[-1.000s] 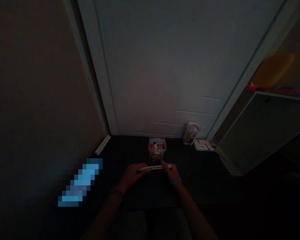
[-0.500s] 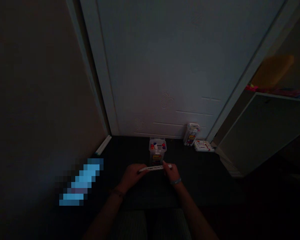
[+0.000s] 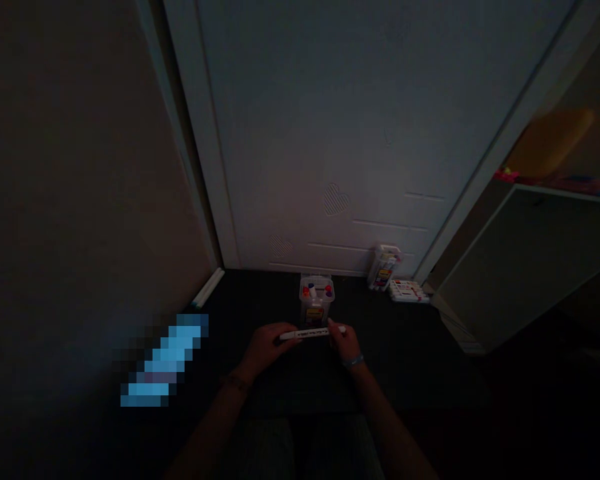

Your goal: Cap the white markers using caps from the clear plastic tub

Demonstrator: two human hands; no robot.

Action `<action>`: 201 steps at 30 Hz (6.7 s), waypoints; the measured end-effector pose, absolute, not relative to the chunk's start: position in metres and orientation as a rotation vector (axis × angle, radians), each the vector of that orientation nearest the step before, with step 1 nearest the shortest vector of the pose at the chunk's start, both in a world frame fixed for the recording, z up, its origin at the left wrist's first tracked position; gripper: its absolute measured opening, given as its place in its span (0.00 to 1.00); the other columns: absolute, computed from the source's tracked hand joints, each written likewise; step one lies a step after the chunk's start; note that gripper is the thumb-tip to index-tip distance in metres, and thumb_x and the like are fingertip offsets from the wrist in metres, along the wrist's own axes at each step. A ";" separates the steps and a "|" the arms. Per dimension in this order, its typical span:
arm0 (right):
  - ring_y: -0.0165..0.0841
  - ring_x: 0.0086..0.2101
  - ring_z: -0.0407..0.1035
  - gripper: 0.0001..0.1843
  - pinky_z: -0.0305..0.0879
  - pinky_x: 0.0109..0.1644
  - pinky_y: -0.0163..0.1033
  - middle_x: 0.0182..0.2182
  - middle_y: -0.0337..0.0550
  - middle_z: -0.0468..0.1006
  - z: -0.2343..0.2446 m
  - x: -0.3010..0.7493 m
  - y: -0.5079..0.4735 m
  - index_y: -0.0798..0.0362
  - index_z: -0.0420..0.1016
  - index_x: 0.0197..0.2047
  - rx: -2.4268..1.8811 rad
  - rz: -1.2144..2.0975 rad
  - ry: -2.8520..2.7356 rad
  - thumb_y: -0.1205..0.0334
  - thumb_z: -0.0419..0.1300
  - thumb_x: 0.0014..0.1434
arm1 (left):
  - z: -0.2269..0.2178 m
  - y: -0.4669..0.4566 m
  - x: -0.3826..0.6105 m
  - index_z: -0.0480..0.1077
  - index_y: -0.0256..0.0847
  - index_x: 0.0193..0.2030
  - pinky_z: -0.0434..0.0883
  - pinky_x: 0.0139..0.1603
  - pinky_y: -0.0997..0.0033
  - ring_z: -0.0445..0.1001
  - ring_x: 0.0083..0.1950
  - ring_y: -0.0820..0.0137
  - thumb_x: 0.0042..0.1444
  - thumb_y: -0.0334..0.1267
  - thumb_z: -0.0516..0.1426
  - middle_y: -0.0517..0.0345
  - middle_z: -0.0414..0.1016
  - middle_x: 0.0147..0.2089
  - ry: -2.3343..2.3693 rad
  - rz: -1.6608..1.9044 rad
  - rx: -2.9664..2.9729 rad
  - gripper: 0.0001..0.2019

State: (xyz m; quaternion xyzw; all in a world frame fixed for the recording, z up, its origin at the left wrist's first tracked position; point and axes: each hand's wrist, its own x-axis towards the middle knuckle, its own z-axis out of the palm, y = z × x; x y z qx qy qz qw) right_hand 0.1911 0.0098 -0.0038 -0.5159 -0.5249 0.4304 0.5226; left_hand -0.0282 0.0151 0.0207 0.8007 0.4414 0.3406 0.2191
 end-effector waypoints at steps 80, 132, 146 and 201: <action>0.28 0.24 0.66 0.12 0.59 0.29 0.32 0.20 0.35 0.72 0.010 0.197 0.005 0.53 0.73 0.33 -1.009 1.070 -1.249 0.52 0.61 0.50 | 0.024 0.013 -0.033 0.69 0.41 0.41 0.68 0.41 0.71 0.72 0.41 0.68 0.59 0.42 0.48 0.56 0.74 0.39 1.209 1.195 2.122 0.12; 0.33 0.35 0.65 0.12 0.60 0.38 0.37 0.32 0.40 0.74 0.005 0.186 -0.002 0.48 0.77 0.38 -1.043 0.745 -1.844 0.54 0.63 0.49 | 0.018 0.013 -0.032 0.65 0.41 0.42 0.62 0.24 0.77 0.63 0.25 0.75 0.54 0.46 0.53 0.63 0.65 0.27 1.413 1.348 1.931 0.13; 0.33 0.33 0.68 0.12 0.62 0.34 0.35 0.35 0.41 0.75 0.012 0.187 -0.004 0.49 0.75 0.39 -1.015 0.749 -1.695 0.56 0.62 0.51 | 0.015 0.014 -0.022 0.46 0.45 0.59 0.68 0.45 0.62 0.67 0.44 0.67 0.40 0.45 0.64 0.51 0.60 0.53 1.176 1.171 2.062 0.42; 0.33 0.36 0.73 0.10 0.65 0.37 0.33 0.37 0.44 0.76 -0.014 0.192 0.004 0.50 0.62 0.45 -1.230 0.365 -1.577 0.59 0.49 0.60 | -0.008 0.026 -0.011 0.62 0.45 0.56 0.61 0.58 0.63 0.63 0.57 0.60 0.44 0.56 0.57 0.53 0.64 0.57 1.373 0.881 2.169 0.33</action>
